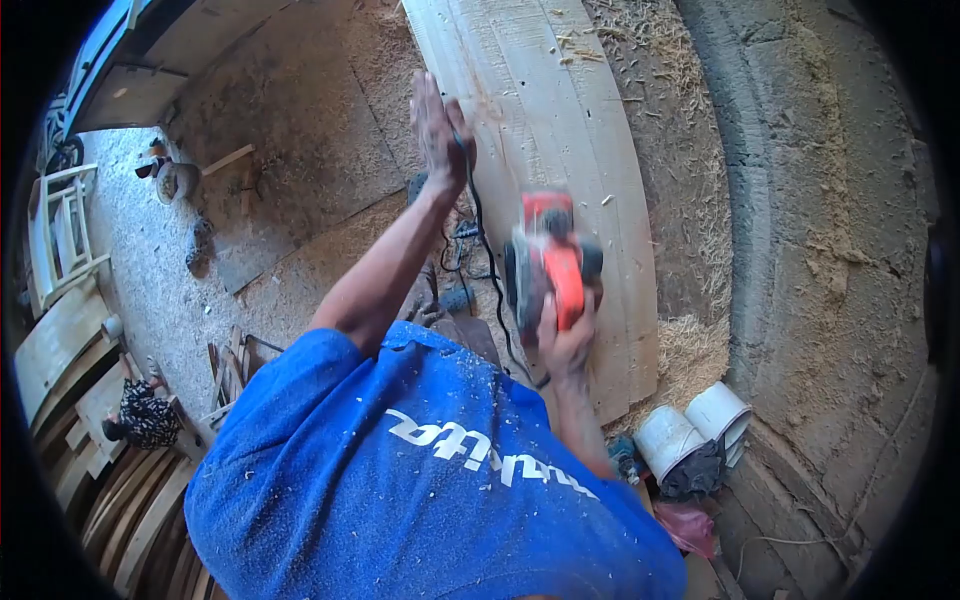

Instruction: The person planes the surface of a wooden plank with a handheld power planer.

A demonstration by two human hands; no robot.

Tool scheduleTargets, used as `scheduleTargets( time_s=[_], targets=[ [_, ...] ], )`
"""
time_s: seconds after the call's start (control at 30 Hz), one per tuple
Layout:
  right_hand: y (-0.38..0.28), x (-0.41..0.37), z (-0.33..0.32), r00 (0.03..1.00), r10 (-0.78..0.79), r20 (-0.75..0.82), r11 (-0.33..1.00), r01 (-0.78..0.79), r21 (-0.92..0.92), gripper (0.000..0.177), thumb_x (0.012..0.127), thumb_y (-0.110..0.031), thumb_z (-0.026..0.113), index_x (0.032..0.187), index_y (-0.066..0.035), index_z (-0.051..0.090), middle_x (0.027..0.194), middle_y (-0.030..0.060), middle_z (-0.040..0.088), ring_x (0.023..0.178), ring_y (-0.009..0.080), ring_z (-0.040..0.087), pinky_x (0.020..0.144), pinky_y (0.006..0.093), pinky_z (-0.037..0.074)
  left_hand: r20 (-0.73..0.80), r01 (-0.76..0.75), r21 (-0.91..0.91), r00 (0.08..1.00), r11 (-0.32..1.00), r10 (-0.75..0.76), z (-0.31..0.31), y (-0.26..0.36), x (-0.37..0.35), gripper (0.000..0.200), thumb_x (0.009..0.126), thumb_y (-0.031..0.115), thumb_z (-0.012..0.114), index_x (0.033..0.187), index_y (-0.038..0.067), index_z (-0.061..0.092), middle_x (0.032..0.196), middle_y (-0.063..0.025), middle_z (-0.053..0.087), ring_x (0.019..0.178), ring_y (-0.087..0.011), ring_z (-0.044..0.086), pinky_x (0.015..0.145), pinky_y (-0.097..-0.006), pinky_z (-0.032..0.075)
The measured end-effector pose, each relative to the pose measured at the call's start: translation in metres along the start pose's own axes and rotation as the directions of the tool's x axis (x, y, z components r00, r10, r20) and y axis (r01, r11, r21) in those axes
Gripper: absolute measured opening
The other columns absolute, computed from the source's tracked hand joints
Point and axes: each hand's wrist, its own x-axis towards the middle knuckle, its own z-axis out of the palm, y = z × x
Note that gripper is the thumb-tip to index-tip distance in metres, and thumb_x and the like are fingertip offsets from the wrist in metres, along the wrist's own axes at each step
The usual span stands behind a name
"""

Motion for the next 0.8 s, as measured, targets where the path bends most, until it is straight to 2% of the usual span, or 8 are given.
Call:
scheduleTargets(
  time_s=[0.13, 0.2, 0.33, 0.37, 0.57, 0.63, 0.73, 0.8],
  targets=[
    [-0.045, 0.133, 0.034, 0.971, -0.236, -0.042, 0.971, 0.235, -0.04, 0.032, 0.093, -0.018, 0.07, 0.117, 0.001, 0.06, 0.1, 0.0213, 0.065, 0.089, 0.0387, 0.065, 0.079, 0.047, 0.051, -0.071, -0.004, -0.053, 0.997, 0.999, 0.0, 0.03, -0.028, 0.049, 0.058, 0.109, 0.028, 0.034, 0.155, -0.007, 0.034, 0.163, -0.03, 0.03, 0.154, -0.0418, 0.026, 0.127, -0.0455, 0.019],
    [-0.051, 0.19, 0.057, 0.931, -0.355, -0.086, 0.932, 0.345, -0.108, 0.038, 0.094, -0.023, 0.068, 0.118, 0.005, 0.057, 0.091, 0.027, 0.067, 0.083, 0.0481, 0.068, 0.072, 0.0521, 0.053, -0.079, 0.054, -0.194, 0.994, 0.979, -0.071, 0.034, -0.025, 0.056, 0.058, 0.11, 0.028, 0.033, 0.155, -0.007, 0.035, 0.163, -0.0292, 0.031, 0.153, -0.041, 0.028, 0.126, -0.0424, 0.022],
    [-0.074, 0.283, 0.095, 0.918, -0.386, -0.094, 0.922, 0.381, -0.066, 0.049, 0.091, -0.024, 0.071, 0.124, 0.009, 0.055, 0.095, 0.0309, 0.067, 0.085, 0.0495, 0.068, 0.076, 0.0564, 0.053, -0.055, 0.12, -0.254, 0.989, 0.96, -0.138, 0.028, -0.019, 0.054, 0.057, 0.109, 0.027, 0.034, 0.156, -0.006, 0.034, 0.162, -0.0284, 0.033, 0.152, -0.0392, 0.031, 0.126, -0.0421, 0.024],
    [-0.067, 0.308, 0.111, 0.841, -0.51, -0.181, 0.859, 0.486, -0.159, 0.054, 0.09, -0.025, 0.073, 0.127, 0.01, 0.053, 0.095, 0.0309, 0.068, 0.085, 0.0493, 0.069, 0.076, 0.0551, 0.055, -0.052, 0.128, -0.261, 0.988, 0.957, -0.147, 0.027, -0.017, 0.054, 0.057, 0.109, 0.027, 0.034, 0.156, -0.006, 0.035, 0.162, -0.0286, 0.033, 0.152, -0.0399, 0.032, 0.125, -0.0427, 0.026],
    [-0.125, 0.438, 0.16, 0.882, -0.466, -0.077, 0.885, 0.462, -0.057, 0.051, 0.092, -0.033, 0.067, 0.117, 0.01, 0.057, 0.092, 0.03, 0.07, 0.084, 0.0468, 0.071, 0.075, 0.0531, 0.057, -0.091, 0.079, -0.288, 0.99, 0.954, -0.11, 0.031, -0.023, 0.059, 0.055, 0.109, 0.024, 0.036, 0.155, -0.007, 0.036, 0.161, -0.0285, 0.036, 0.151, -0.0389, 0.035, 0.124, -0.043, 0.027],
    [-0.124, 0.476, 0.185, 0.891, -0.443, -0.102, 0.897, 0.441, -0.043, 0.049, 0.093, -0.044, 0.063, 0.125, -0.007, 0.059, 0.109, 0.0279, 0.069, 0.098, 0.0492, 0.069, 0.082, 0.0563, 0.056, -0.096, 0.1, -0.287, 0.987, 0.953, -0.133, 0.03, -0.021, 0.056, 0.055, 0.108, 0.022, 0.037, 0.154, -0.007, 0.038, 0.159, -0.0275, 0.04, 0.149, -0.0392, 0.038, 0.123, -0.043, 0.029],
    [-0.124, 0.466, 0.176, 0.92, -0.386, -0.063, 0.91, 0.368, -0.191, 0.047, 0.091, -0.04, 0.066, 0.12, -0.004, 0.06, 0.103, 0.028, 0.07, 0.095, 0.0482, 0.07, 0.079, 0.056, 0.056, -0.098, 0.108, -0.286, 0.985, 0.952, -0.141, 0.029, -0.024, 0.055, 0.055, 0.108, 0.024, 0.038, 0.153, -0.007, 0.039, 0.156, -0.0276, 0.044, 0.146, -0.0395, 0.042, 0.122, -0.0436, 0.031],
    [-0.109, 0.425, 0.155, 0.785, -0.598, -0.162, 0.801, 0.596, -0.065, 0.041, 0.091, -0.032, 0.067, 0.108, 0.005, 0.062, 0.088, 0.0291, 0.07, 0.084, 0.0476, 0.07, 0.076, 0.0555, 0.056, -0.183, 0.005, -0.23, 0.982, 0.973, -0.049, 0.034, -0.036, 0.061, 0.054, 0.109, 0.025, 0.038, 0.152, -0.008, 0.042, 0.152, -0.0284, 0.049, 0.142, -0.0404, 0.046, 0.12, -0.0445, 0.034]
  ],
)
